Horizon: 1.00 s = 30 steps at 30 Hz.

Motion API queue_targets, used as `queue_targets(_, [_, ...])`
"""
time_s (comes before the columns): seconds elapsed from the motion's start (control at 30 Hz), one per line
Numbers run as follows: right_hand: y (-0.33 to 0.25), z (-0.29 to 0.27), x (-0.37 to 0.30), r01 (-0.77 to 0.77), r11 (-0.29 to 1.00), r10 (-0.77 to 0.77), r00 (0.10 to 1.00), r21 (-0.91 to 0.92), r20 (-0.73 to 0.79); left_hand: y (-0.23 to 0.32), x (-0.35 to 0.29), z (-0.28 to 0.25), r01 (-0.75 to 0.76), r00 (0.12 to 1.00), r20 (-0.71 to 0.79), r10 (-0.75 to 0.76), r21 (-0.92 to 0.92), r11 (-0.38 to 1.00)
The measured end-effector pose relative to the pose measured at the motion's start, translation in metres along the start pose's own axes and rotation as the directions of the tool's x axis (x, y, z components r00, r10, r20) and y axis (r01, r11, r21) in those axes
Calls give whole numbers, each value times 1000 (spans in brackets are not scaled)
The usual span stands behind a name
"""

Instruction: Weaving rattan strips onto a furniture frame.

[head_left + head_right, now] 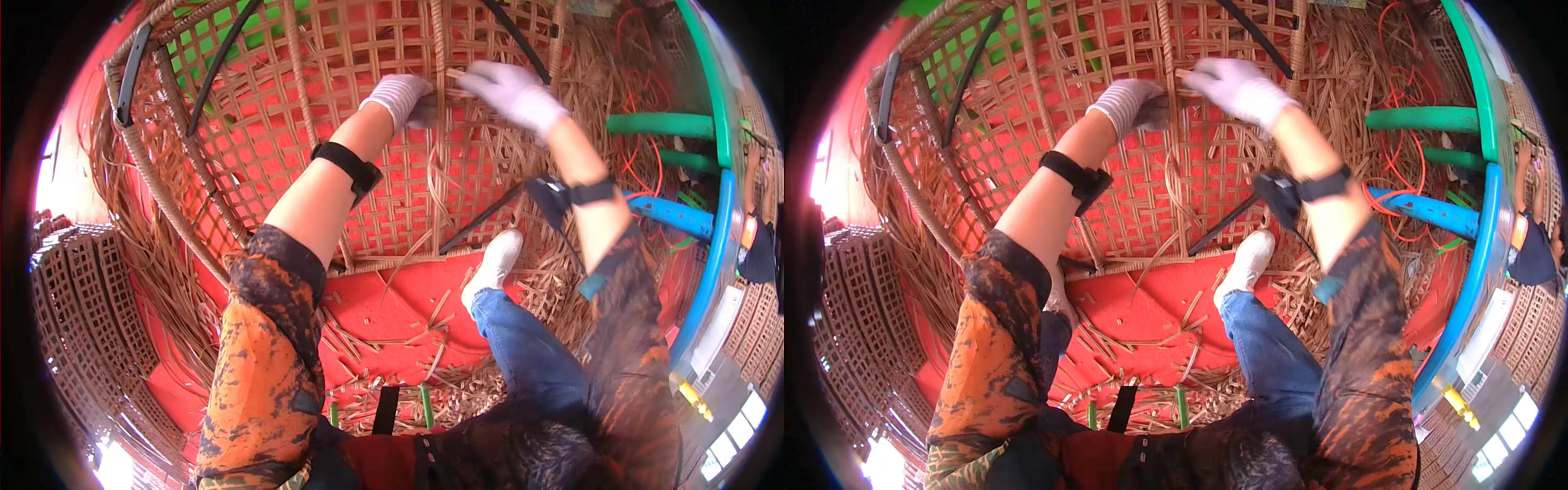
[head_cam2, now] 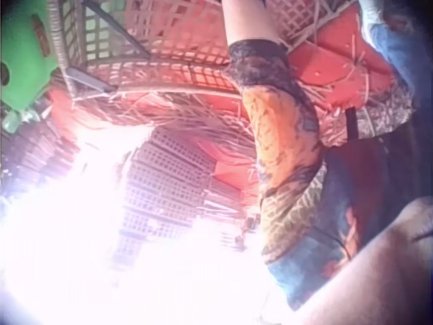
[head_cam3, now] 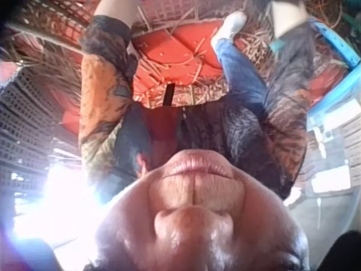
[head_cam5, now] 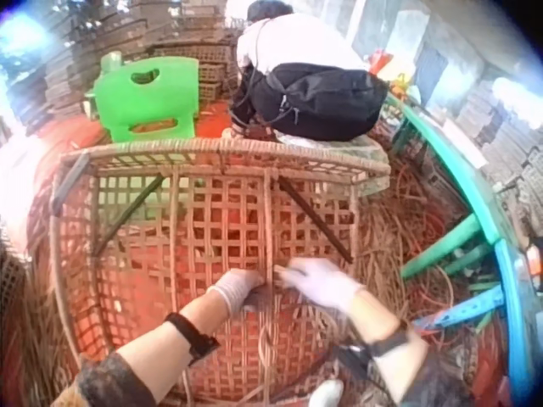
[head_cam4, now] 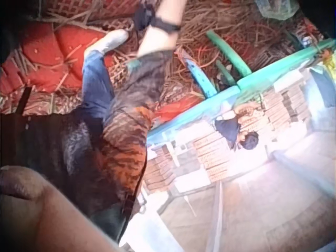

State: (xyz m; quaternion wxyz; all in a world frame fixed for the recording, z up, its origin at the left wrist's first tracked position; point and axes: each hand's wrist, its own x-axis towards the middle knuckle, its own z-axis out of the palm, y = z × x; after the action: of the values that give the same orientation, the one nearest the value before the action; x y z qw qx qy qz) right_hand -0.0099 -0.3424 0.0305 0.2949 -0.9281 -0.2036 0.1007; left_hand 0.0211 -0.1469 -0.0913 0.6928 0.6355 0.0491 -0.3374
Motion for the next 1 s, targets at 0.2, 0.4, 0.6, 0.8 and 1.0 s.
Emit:
queue_targets(0.2, [-34, -47, -259, -397, 918, 395, 916, 11, 75, 40, -45, 30, -32, 979, -200, 30, -7, 999])
queue_targets(0.4, [29, 147, -435, -492, 607, 744, 629, -624, 228, 41, -31, 55, -46, 968, -246, 54, 39, 998])
queue_targets(0.6, [11, 49, -461, -307, 514, 854, 266, -801, 447, 37, -41, 46, -96, 977, -185, 106, 63, 993])
queue_targets(0.8, [-15, -26, -92, -50, 894, -89, 954, -444, -285, 40, -52, 46, -118, 967, -212, 140, 111, 987])
queue_targets(1.0, [12, 18, 1, -437, 888, 419, 897, 146, 141, 65, -49, 55, 6, 912, -377, 162, 406, 914])
